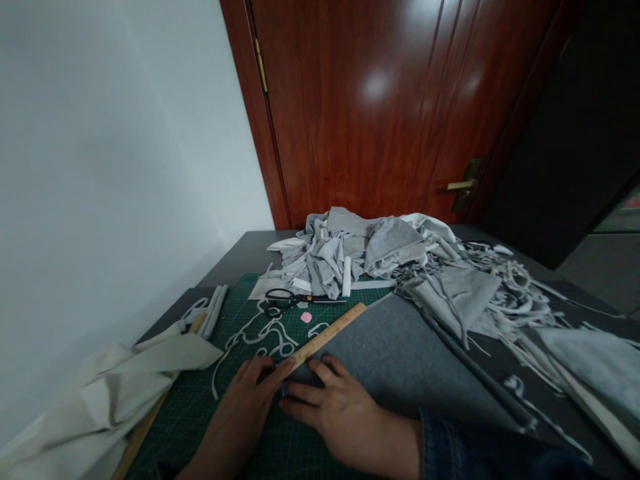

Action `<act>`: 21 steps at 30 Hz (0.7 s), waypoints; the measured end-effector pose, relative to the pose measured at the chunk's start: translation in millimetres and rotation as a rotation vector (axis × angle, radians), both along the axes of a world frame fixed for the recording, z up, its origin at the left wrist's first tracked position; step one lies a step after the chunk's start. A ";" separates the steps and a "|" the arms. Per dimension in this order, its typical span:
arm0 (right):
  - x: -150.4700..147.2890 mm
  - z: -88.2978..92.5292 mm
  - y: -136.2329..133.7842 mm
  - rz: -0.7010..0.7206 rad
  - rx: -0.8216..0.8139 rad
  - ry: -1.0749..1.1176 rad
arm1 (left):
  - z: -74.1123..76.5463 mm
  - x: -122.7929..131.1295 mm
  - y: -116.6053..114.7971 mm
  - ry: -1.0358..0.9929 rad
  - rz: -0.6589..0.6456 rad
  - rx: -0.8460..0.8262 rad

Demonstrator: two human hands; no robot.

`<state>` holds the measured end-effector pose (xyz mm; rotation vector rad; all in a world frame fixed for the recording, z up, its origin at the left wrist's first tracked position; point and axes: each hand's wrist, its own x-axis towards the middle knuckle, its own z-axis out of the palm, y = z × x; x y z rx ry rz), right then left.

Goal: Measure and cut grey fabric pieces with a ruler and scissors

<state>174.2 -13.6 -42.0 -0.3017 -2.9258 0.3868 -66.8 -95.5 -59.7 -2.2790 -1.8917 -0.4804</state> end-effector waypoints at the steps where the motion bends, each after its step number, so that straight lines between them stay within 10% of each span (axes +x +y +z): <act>1: -0.1 -0.1 -0.1 0.001 -0.015 -0.002 | -0.3 -0.3 -0.1 -0.003 -0.011 0.004; 21: 0.7 3.1 -2.8 0.000 0.020 0.001 | -4.6 -0.4 2.6 0.026 -0.034 0.046</act>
